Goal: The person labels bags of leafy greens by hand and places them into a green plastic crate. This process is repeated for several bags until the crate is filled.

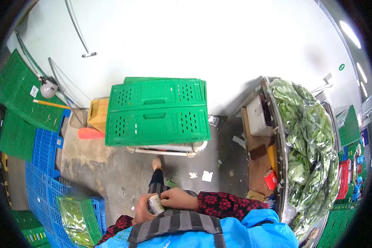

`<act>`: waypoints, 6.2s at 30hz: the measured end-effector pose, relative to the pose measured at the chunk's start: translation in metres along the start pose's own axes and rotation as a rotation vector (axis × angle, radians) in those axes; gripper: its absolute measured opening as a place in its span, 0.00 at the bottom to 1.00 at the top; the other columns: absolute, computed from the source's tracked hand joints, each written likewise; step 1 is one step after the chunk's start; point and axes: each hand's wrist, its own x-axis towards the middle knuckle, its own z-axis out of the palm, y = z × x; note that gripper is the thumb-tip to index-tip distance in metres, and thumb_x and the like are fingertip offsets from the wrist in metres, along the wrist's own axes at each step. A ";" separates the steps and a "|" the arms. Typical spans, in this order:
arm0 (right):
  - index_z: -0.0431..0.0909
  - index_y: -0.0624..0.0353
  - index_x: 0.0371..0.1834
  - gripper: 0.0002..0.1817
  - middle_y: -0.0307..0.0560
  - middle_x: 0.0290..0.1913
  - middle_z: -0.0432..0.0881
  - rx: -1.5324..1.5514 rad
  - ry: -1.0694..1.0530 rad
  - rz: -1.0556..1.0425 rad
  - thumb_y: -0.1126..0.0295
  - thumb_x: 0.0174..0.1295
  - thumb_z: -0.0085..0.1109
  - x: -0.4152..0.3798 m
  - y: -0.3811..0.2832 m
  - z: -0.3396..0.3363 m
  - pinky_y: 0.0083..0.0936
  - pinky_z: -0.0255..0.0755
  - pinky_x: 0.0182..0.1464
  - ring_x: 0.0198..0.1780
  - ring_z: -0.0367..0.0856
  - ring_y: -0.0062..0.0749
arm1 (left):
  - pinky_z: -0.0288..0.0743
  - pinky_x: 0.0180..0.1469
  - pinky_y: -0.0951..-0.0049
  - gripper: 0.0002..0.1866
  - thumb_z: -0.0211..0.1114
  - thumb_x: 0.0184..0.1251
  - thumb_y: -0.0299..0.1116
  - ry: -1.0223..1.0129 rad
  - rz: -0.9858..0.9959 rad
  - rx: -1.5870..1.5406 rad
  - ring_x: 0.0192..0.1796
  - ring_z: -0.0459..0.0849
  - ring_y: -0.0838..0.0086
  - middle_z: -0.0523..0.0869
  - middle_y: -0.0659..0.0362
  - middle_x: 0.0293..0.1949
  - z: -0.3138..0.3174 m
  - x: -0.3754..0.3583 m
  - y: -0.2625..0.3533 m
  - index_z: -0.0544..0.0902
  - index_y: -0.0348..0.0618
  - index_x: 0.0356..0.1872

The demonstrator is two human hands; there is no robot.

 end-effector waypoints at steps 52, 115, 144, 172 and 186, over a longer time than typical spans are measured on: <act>0.78 0.67 0.37 0.21 0.45 0.26 0.80 -0.428 0.340 0.110 0.55 0.59 0.56 0.241 -0.152 -0.385 0.25 0.71 0.35 0.28 0.77 0.25 | 0.69 0.51 0.59 0.16 0.50 0.61 0.37 0.532 -0.361 -1.374 0.54 0.71 0.58 0.72 0.48 0.49 -0.018 0.206 -0.088 0.74 0.38 0.45; 0.65 0.64 0.51 0.16 0.58 0.58 0.67 1.105 0.853 -0.648 0.65 0.65 0.44 0.211 -0.001 -0.285 0.38 0.56 0.65 0.61 0.65 0.45 | 0.69 0.48 0.76 0.12 0.63 0.47 0.20 0.332 0.050 -0.065 0.45 0.77 0.72 0.78 0.55 0.44 -0.113 0.324 -0.025 0.81 0.33 0.36; 0.63 0.69 0.42 0.20 0.64 0.53 0.68 1.468 0.491 -0.950 0.57 0.69 0.37 0.079 -0.252 -0.421 0.42 0.63 0.61 0.57 0.68 0.49 | 0.65 0.49 0.63 0.24 0.64 0.41 0.22 0.307 0.355 0.345 0.46 0.69 0.54 0.68 0.46 0.42 -0.100 0.376 -0.018 0.77 0.39 0.47; 0.59 0.57 0.63 0.41 0.56 0.61 0.62 -0.132 0.605 -0.462 0.55 0.47 0.66 0.103 -0.120 -0.230 0.36 0.63 0.56 0.58 0.66 0.44 | 0.68 0.50 0.72 0.13 0.51 0.60 0.29 0.075 0.104 -0.273 0.47 0.76 0.64 0.76 0.51 0.46 -0.065 0.324 -0.014 0.74 0.36 0.45; 0.67 0.58 0.41 0.12 0.58 0.31 0.74 0.082 1.212 0.225 0.62 0.62 0.49 -0.045 -0.034 -0.100 0.41 0.69 0.36 0.35 0.75 0.54 | 0.74 0.46 0.67 0.12 0.55 0.60 0.34 -1.145 -1.053 -1.288 0.45 0.78 0.70 0.80 0.55 0.42 0.074 0.256 0.009 0.73 0.40 0.43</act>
